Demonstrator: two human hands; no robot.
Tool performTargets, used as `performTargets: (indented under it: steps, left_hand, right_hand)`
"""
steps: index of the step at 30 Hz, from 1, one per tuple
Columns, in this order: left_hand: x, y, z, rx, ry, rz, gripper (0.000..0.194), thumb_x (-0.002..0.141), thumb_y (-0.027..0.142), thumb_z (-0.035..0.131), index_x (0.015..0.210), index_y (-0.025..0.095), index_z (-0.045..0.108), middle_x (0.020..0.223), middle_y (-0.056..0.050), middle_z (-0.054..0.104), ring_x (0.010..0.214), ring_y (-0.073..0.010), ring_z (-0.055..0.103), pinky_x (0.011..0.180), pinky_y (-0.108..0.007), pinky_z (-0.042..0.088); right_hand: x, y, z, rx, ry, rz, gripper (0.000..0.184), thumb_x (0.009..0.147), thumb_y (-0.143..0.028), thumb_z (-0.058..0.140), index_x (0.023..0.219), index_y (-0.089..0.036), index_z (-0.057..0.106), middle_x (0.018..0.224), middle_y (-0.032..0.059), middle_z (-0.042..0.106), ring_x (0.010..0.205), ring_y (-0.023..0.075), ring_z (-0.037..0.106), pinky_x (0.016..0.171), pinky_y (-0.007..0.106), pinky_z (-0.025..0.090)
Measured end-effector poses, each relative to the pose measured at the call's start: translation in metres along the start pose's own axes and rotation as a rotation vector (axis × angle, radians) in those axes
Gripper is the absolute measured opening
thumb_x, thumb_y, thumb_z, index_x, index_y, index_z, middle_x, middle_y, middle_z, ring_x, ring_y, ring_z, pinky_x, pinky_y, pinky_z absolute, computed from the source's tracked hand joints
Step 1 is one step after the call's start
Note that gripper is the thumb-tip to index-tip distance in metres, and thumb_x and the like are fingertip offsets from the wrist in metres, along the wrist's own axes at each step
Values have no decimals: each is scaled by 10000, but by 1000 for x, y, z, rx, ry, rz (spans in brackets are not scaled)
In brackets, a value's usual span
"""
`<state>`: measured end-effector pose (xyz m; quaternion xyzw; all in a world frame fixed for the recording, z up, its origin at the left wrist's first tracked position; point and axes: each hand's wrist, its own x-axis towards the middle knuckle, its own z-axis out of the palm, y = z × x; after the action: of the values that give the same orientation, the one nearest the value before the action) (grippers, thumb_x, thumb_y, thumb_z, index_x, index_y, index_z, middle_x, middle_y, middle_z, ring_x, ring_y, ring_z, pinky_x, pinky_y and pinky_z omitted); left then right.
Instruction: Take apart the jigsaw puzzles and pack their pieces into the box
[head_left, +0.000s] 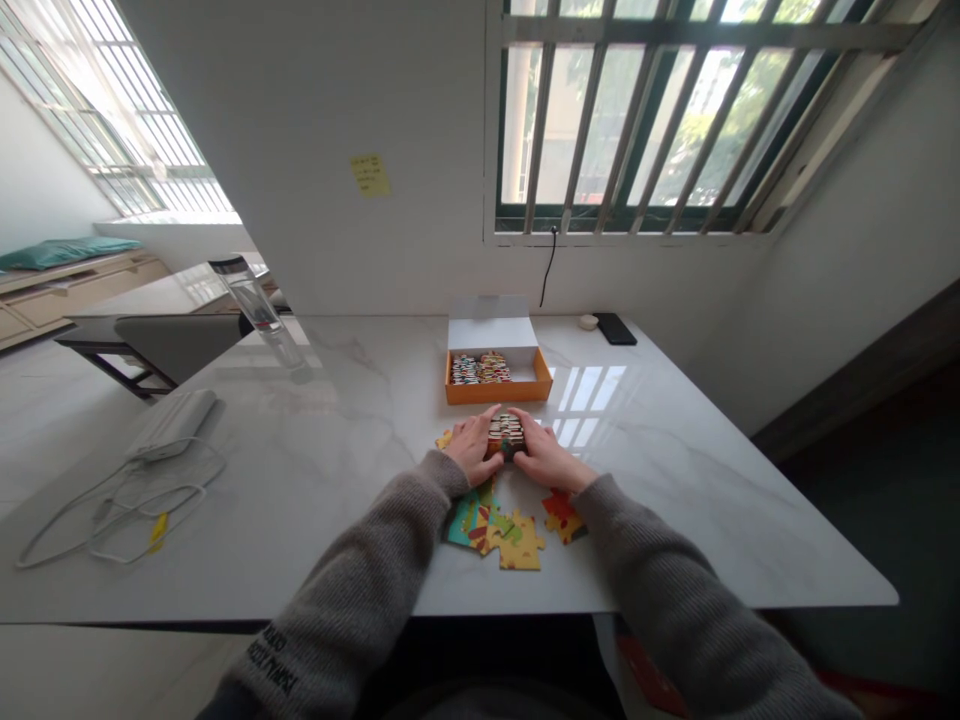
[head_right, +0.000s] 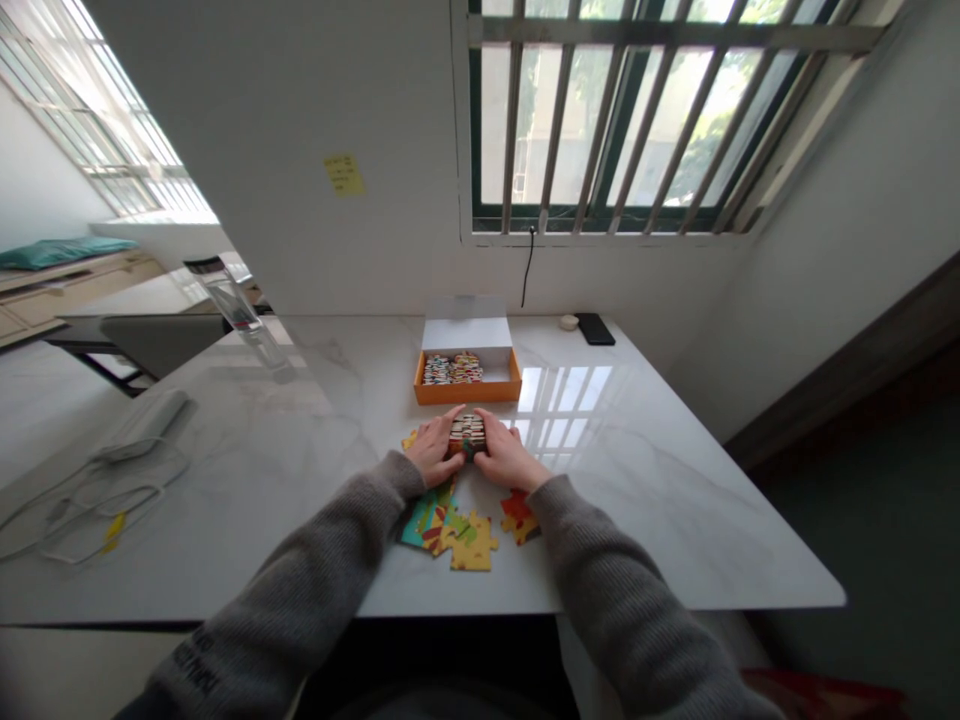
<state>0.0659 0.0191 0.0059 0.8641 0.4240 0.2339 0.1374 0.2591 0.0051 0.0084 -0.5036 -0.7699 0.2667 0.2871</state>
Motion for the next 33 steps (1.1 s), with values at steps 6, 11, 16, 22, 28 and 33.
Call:
performTargets:
  steps: [6,11,16,22,28,33]
  left_hand:
    - [0,-1,-2,-31,31,-19,713,803,315,596,1457,191,341,1317,-137,564,1197,-323,524,1039,-462,336]
    - [1,-3,-3,-4,26,9,748,762,286,603,1452,153,345,1283,-147,574,1174,-328,530,1032,-472,343]
    - [1,-4,-4,15,25,2,761,757,275,592,1462,162,327,1285,-130,572,1180,-311,530,1048,-464,342]
    - [3,-7,-3,-7,27,5,739,810,288,583,1479,156,300,1287,-142,565,1214,-309,522,1054,-468,349]
    - [7,-12,-3,-70,17,-2,748,825,286,610,1492,175,288,1345,-149,545,1263,-313,503,1059,-472,353]
    - [7,-15,-7,-117,-8,33,768,803,273,634,1492,194,302,1348,-132,556,1246,-306,522,1046,-462,366]
  right_hand:
    - [-20,16,-44,94,-21,20,510,850,-289,552,1343,-190,467,1131,107,563,968,231,567,890,426,485]
    - [-73,4,-79,-132,-216,32,413,786,-387,710,1162,-234,634,1072,111,600,1057,301,525,970,488,425]
    - [-109,-15,-81,-286,-327,58,511,686,-330,789,1164,-271,617,1194,82,553,1134,304,480,1001,476,387]
    - [-96,-16,-70,-378,-312,114,423,657,-323,785,985,-210,545,1090,80,579,1025,279,526,908,408,414]
    - [-62,0,-48,-192,-159,70,333,817,-329,666,1012,-220,419,822,2,582,689,167,533,620,268,398]
    - [-30,7,-28,-270,18,-83,243,880,-249,594,1039,-233,411,826,-3,594,703,172,569,613,257,368]
